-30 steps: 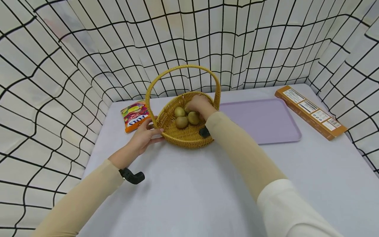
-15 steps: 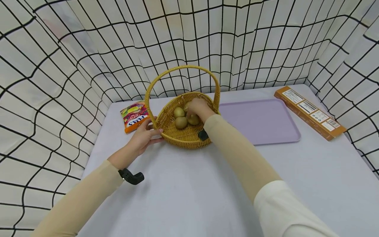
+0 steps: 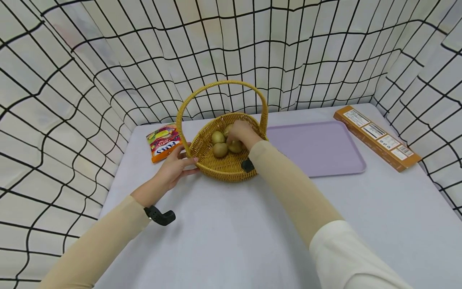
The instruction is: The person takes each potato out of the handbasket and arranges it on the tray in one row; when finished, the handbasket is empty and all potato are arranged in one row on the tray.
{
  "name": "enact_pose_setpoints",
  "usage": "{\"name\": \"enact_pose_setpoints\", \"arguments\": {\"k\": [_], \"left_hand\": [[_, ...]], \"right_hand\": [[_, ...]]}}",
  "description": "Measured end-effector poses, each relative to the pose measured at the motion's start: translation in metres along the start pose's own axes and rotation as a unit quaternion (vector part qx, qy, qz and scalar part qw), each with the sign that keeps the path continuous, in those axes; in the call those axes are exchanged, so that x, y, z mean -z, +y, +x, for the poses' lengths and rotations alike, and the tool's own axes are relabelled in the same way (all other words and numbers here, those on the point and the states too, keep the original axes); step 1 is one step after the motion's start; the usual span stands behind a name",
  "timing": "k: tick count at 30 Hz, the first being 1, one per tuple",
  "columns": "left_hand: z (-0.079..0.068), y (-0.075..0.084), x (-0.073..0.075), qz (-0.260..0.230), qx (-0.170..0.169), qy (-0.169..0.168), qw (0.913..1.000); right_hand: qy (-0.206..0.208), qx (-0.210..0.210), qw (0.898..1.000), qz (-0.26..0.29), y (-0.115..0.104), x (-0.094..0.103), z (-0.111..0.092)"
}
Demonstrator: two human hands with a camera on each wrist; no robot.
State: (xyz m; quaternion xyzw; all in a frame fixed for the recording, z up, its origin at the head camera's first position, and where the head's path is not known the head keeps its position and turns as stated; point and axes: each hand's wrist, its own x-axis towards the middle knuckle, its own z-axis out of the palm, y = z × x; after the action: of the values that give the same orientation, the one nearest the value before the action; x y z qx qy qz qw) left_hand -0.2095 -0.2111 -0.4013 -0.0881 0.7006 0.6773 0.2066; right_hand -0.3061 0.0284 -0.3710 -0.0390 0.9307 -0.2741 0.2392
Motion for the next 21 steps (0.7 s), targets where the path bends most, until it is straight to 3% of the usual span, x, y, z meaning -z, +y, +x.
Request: {"name": "enact_pose_setpoints", "arguments": {"k": [21], "left_hand": [[-0.0002, 0.0005, 0.0000, 0.000, 0.003, 0.004, 1.0000]], "right_hand": [[-0.023, -0.017, 0.998, 0.052, 0.0019, 0.0051, -0.0019]]}}
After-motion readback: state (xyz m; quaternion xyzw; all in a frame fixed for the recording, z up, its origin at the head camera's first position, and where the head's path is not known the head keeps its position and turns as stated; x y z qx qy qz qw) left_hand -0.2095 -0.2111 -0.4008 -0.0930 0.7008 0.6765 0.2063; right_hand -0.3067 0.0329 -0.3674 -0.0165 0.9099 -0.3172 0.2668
